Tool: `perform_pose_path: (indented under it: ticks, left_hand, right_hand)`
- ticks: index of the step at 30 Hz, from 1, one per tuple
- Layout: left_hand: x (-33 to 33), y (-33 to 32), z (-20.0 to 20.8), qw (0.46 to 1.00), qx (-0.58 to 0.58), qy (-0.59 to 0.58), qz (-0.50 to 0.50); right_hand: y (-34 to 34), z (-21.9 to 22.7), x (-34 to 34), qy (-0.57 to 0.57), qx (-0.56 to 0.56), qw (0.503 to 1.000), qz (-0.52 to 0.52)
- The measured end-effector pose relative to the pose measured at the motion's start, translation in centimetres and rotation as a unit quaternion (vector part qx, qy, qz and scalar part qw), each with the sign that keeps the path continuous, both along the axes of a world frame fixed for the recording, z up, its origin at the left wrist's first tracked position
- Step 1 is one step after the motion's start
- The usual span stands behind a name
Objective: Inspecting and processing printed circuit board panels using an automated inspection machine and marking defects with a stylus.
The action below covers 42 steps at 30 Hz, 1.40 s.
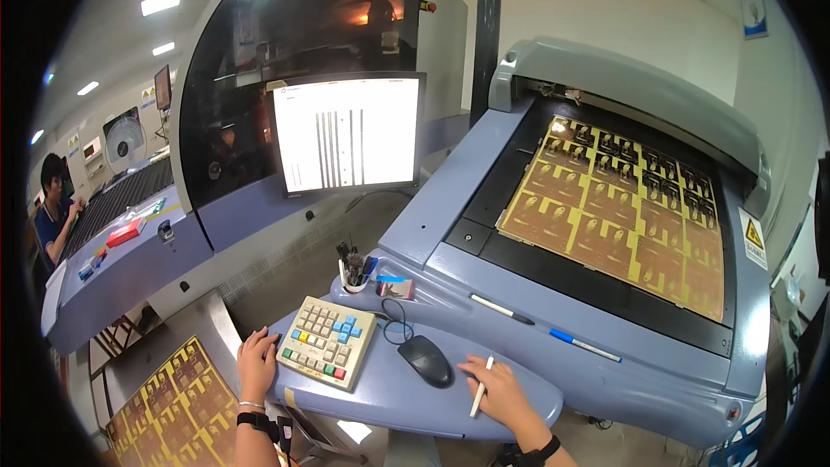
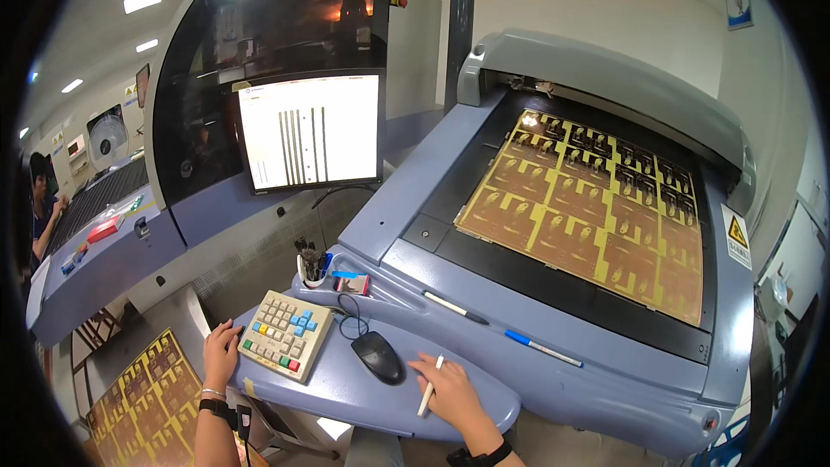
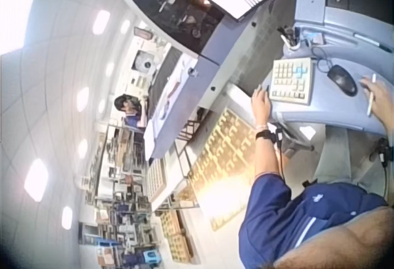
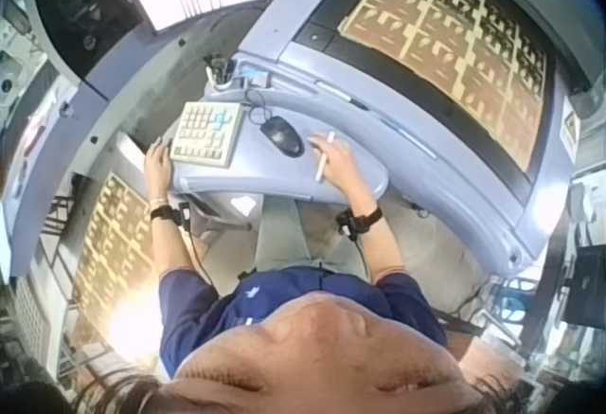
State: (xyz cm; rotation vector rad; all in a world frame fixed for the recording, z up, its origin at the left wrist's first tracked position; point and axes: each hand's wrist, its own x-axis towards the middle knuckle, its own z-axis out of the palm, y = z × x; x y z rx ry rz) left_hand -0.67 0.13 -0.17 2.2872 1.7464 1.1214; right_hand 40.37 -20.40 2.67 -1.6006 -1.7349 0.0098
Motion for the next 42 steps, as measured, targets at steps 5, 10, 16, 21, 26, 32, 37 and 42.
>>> perform_pose_path:
  ticks: [5, 10, 16, 21, 26, 32, 37, 42]
  left_hand:
    - [0.2, -0.2, 0.4, 1.0, -0.005, -0.002, -0.002]
    - [-0.2, 0.0, 0.3, 1.0, -0.009, -0.007, -0.005]
    - [-1.6, -0.3, 0.6, 0.994, 0.004, -0.093, -0.056]
    - [-10.8, -10.1, 0.9, 0.993, -0.021, -0.112, 0.038]
    - [-19.7, -22.5, -5.7, 0.936, -0.161, -0.009, 0.314]
    - [-20.1, -31.1, -11.9, 0.901, -0.149, 0.118, 0.391]
    - [-17.4, -31.4, -10.1, 0.889, -0.174, 0.108, 0.41]
    - [-16.4, -36.3, -9.6, 0.897, -0.189, 0.075, 0.392]
  right_hand:
    - [0.2, -0.5, 0.2, 0.01, 0.013, 1.0, 0.01]
    - [0.4, -0.4, 0.2, 0.014, 0.009, 1.0, 0.022]
    - [-2.3, 4.3, 0.7, -0.048, 0.012, 0.998, 0.033]
    - [-8.2, 13.4, 8.1, -0.082, 0.009, 0.99, -0.117]
    - [-8.6, 15.4, 24.5, -0.176, 0.006, 0.96, -0.22]
    - [-4.3, 11.7, 34.9, -0.263, -0.071, 0.936, -0.224]
    - [-5.0, 10.4, 39.7, -0.269, -0.108, 0.934, -0.208]
    - [-4.0, 10.2, 40.7, -0.42, -0.201, 0.851, -0.242]
